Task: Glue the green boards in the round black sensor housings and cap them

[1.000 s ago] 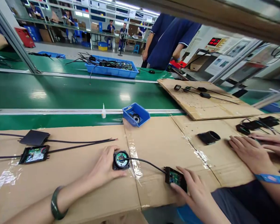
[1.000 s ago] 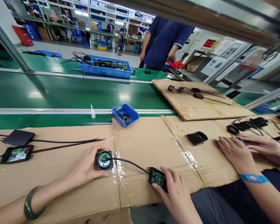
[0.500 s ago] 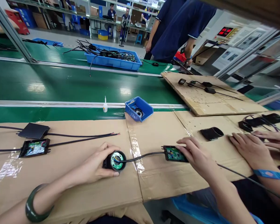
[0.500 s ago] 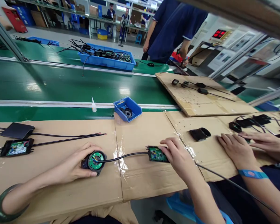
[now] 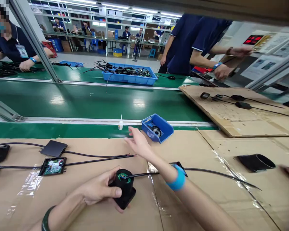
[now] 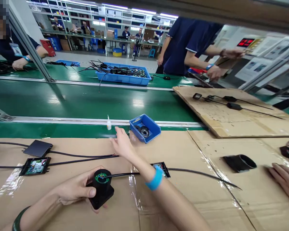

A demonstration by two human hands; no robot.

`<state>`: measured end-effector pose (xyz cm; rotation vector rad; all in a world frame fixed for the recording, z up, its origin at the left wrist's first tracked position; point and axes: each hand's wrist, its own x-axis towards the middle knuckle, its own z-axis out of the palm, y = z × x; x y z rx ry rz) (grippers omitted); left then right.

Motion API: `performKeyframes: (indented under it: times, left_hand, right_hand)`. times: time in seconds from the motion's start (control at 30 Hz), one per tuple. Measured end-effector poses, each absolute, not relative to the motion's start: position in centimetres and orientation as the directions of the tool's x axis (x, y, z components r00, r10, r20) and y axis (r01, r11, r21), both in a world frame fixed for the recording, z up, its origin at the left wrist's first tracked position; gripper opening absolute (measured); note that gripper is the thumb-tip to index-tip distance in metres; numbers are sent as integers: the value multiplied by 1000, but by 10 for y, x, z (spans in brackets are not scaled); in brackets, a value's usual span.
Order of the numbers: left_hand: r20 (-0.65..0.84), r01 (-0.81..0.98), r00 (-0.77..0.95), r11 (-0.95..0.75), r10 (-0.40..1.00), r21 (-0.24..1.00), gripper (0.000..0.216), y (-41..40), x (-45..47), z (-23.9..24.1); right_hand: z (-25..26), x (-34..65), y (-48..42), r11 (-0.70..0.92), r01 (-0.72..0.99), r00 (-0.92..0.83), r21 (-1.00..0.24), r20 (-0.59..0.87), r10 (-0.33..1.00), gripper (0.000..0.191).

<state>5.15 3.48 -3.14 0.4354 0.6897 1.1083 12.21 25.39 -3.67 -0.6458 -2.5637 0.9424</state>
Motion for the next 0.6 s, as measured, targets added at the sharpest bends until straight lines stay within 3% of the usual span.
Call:
performKeyframes:
  times: [0.07, 0.23, 0.4, 0.5, 0.6]
  left_hand:
    - [-292, -689, 255, 385, 922, 614, 63, 34, 51, -31]
    - [-278, -677, 227, 357, 933, 644, 70, 29, 48, -28]
    - [-282, -566, 160, 322, 946, 759, 64, 26, 50, -21]
    - [-293, -495, 143, 325, 945, 806, 55, 26, 53, -16]
    - [-307, -467, 130, 332, 943, 820, 50, 28, 55, -13]
  right_hand:
    - [-47, 75, 262, 601, 343, -807, -722, 100, 582, 49]
    - [-44, 48, 272, 450, 304, -780, -840, 52, 624, 18]
    - [2, 140, 239, 283, 99, -794, -954, 96, 600, 35]
    - [14, 207, 207, -109, -106, -821, -988, 26, 570, 30]
    - [4, 253, 173, -377, -104, -883, -921, -89, 460, 28]
